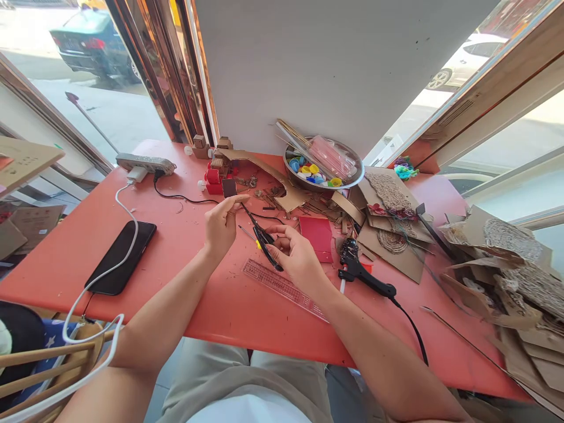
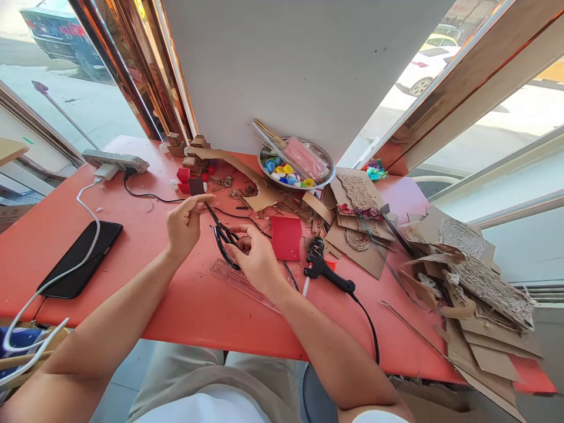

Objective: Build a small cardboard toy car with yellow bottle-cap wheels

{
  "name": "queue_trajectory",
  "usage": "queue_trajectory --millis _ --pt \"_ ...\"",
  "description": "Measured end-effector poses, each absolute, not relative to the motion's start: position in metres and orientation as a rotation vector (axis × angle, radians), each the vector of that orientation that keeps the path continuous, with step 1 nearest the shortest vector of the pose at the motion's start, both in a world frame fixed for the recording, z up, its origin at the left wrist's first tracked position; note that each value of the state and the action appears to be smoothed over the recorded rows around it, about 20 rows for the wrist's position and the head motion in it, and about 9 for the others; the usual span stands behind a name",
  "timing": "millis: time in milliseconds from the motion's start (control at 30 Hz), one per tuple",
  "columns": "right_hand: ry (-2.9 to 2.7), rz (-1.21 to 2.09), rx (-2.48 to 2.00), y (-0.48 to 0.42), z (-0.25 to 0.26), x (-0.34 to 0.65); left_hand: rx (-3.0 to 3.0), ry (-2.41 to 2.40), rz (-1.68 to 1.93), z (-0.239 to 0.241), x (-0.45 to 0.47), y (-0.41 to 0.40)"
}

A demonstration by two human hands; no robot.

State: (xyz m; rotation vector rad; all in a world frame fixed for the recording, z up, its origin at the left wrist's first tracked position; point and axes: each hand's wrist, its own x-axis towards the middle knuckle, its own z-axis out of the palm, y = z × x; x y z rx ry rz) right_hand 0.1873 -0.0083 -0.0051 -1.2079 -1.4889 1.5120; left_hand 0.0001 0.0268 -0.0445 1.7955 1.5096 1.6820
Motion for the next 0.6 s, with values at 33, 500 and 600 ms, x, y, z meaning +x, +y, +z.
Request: queue_trajectory --millis 33,500,600 --pt "-1.466 1.536 -1.223 -0.009 -0.004 0.187 1.77 1.514 1.701 -0.046 -0.002 0.029" --pt "-1.134 1.631 -1.111 0.009 -0.007 0.191 1.077 0.955 1.391 -0.035 -0.02 0.04" --pt "-1.154 1.534 -1.077 0.014 -0.011 0.195 0.911 0.883 1.218 -0.027 -0.01 0.03"
